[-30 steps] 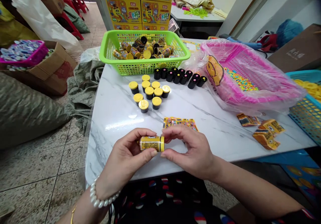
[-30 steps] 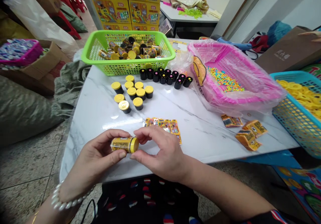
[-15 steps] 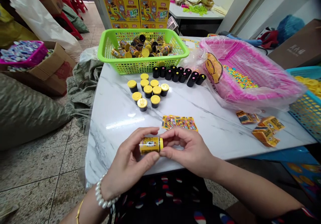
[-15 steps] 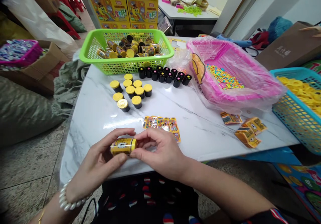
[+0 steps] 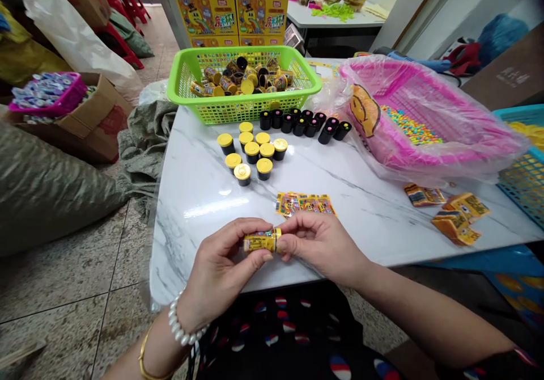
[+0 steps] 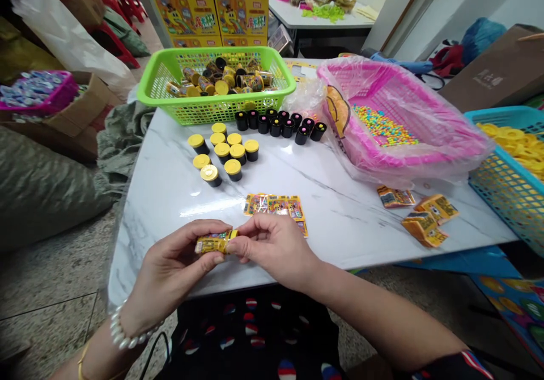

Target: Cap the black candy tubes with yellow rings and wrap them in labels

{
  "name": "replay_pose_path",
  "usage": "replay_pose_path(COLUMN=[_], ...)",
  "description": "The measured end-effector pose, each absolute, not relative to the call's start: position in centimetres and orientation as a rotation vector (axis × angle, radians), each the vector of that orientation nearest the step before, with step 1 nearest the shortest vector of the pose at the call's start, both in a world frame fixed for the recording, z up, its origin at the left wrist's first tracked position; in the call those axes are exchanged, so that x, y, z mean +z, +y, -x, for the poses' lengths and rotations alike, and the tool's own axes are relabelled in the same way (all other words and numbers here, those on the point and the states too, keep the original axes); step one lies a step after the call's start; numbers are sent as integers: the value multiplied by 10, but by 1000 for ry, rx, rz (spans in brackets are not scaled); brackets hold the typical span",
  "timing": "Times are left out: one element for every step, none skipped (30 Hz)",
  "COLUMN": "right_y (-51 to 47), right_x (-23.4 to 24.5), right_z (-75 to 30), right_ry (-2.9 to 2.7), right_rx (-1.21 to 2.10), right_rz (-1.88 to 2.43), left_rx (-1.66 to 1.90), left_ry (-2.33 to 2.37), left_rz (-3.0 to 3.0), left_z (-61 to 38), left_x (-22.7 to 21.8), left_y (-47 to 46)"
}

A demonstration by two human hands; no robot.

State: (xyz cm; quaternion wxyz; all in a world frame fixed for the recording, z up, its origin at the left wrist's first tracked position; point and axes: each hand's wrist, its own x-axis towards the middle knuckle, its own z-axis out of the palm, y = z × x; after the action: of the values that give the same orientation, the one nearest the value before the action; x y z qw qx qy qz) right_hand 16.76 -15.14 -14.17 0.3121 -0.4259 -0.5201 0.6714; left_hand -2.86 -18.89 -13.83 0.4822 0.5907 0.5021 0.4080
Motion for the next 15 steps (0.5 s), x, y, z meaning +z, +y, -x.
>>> replay_pose_path(right_y=[-152,-153,-154,-154,-154,-153,-153,-153,-152,-151,-150,-149,-146,-142,-137], right_x=[-141,-140,-139,-138,-137,-137,-137,-137,-137,-137,-135,-132,-127,-121,-113], right_z=[-169,-169,-170,-170,-170,-170,-169,-169,-168,-168,-168,-168,-169,-170,-171], right_ry=[-1425,-1499,-1584,-1666,-1734,-1784,-1815,-1834,-1848,-1860,-1869,-1875,-1878,-1884,-1888], right_rx=[1698,1596,1471,1335,1204,1094,1008,940,890,851,817,792,779,781,790], right_rz=[1104,1078,1046,1010,972,936,907,888,878,875,873,869,858,842,819], left_rx=[979,969,969,979,998,1021,1041,1054,1063,1059,1037,1001,966,941,933], left_ry=[1217,1202,1180,1154,1127,1107,1097,1096,1111,1137,1166,1191,1209,1223,1232], left_rz=[-1464,-1481,-1496,-1506,-1512,-1506,-1480,-1431,-1361,-1281,-1207,-1152,-1126,-1132,-1162], left_z=[29,29,29,28,27,26,25,24,23,23,24,24,25,25,25], left_x=[-138,-138,-137,-136,-135,-135,-134,-133,-131,-129,-126,-121,-115,-107,-98], left_y=[-189,-188,-187,-186,-186,-185,-185,-186,-186,-185,-184,-182,-179,-174,-169])
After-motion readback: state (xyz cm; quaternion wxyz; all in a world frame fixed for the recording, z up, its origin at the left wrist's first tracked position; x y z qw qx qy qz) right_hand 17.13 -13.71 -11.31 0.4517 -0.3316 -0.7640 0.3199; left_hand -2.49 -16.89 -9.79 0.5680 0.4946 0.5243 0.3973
